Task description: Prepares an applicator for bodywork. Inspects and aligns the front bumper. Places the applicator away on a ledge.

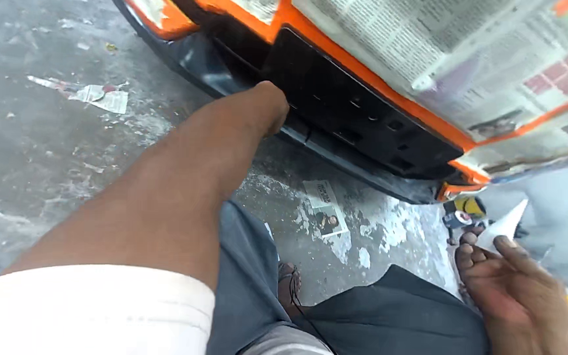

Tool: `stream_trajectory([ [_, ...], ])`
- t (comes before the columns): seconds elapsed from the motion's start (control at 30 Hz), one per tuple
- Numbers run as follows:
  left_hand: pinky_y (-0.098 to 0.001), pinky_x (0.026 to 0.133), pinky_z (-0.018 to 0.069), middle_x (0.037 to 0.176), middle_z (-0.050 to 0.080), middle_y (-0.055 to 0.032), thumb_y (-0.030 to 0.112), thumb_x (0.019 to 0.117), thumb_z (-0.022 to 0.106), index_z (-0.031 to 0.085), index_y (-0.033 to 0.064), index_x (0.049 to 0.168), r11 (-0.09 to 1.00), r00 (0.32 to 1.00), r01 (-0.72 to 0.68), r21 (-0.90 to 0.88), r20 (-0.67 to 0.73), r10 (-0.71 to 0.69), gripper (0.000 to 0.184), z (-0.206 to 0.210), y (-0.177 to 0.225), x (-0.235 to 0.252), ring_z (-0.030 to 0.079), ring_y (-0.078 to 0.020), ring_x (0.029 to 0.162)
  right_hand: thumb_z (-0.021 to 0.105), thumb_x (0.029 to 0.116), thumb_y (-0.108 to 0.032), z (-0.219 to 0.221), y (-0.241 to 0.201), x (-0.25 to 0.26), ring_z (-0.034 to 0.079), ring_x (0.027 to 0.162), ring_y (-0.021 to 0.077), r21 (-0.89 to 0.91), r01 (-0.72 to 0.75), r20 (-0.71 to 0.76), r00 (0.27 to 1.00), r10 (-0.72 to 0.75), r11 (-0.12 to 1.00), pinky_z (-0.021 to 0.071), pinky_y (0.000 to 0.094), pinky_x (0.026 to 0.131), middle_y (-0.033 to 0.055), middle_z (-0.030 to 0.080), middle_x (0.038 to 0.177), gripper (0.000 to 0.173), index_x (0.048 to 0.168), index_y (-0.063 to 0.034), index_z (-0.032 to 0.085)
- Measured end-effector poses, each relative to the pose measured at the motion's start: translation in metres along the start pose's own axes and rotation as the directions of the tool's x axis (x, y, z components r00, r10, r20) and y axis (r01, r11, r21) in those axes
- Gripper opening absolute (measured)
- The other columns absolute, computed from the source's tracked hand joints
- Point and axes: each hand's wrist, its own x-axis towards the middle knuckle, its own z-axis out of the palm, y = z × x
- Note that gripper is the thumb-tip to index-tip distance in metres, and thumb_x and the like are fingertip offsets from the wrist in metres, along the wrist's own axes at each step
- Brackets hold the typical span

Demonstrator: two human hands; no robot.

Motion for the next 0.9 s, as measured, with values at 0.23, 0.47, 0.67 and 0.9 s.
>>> stream_trajectory([
  [0.23,-0.0612,0.082,0.0512,0.110,0.068,-0.0218,0.035,0.0874,0.078,0.072,0.0027,0.104,1.000,1.000,0.013,-0.016,-0.003,-0.013,0.037,0.000,-0.017,-0.002,0.065,-0.0402,0.106,0.042,0.1088,-0.019,0.022,0.005,0.012,0.073,0.080,0.0143,0.023,-0.031,-0.058,0.998,0.033,0.999,0.0625,0.0302,0.072,0.0049,0.072,0.095,0.016,0.116,-0.0138,0.055],
  [0.47,-0.0606,0.074,0.0532,0.111,0.069,-0.0184,0.043,0.0801,0.082,0.075,0.0169,0.103,0.995,0.999,0.049,0.085,0.014,-0.051,0.035,0.014,-0.024,0.040,0.067,-0.0401,0.102,0.041,0.1090,-0.020,0.024,0.006,0.013,0.073,0.079,0.0141,-0.010,-0.032,-0.026,0.999,0.031,0.999,0.0627,0.0300,0.072,0.0053,0.072,0.096,0.018,0.114,-0.0122,0.056],
  [0.67,-0.0571,0.070,0.0535,0.106,0.070,-0.0169,0.044,0.0837,0.078,0.075,0.0159,0.101,0.991,0.999,0.036,0.131,-0.013,-0.035,0.033,0.013,-0.020,0.043,0.068,-0.0377,0.099,0.041,0.1093,-0.020,0.024,0.006,0.012,0.073,0.079,0.0157,-0.004,-0.034,-0.040,0.999,0.034,0.999,0.0634,0.0307,0.072,0.0066,0.072,0.095,0.018,0.113,-0.0117,0.056],
  [0.9,-0.0577,0.074,0.0525,0.112,0.069,-0.0160,0.040,0.0870,0.076,0.075,0.0163,0.100,0.990,1.000,0.005,0.143,-0.005,-0.005,0.027,0.015,-0.025,0.043,0.067,-0.0372,0.102,0.040,0.1094,-0.018,0.028,0.006,0.012,0.073,0.079,0.0155,-0.032,-0.029,-0.045,0.999,0.027,0.999,0.0635,0.0308,0.072,0.0064,0.071,0.095,0.016,0.114,-0.0123,0.054],
])
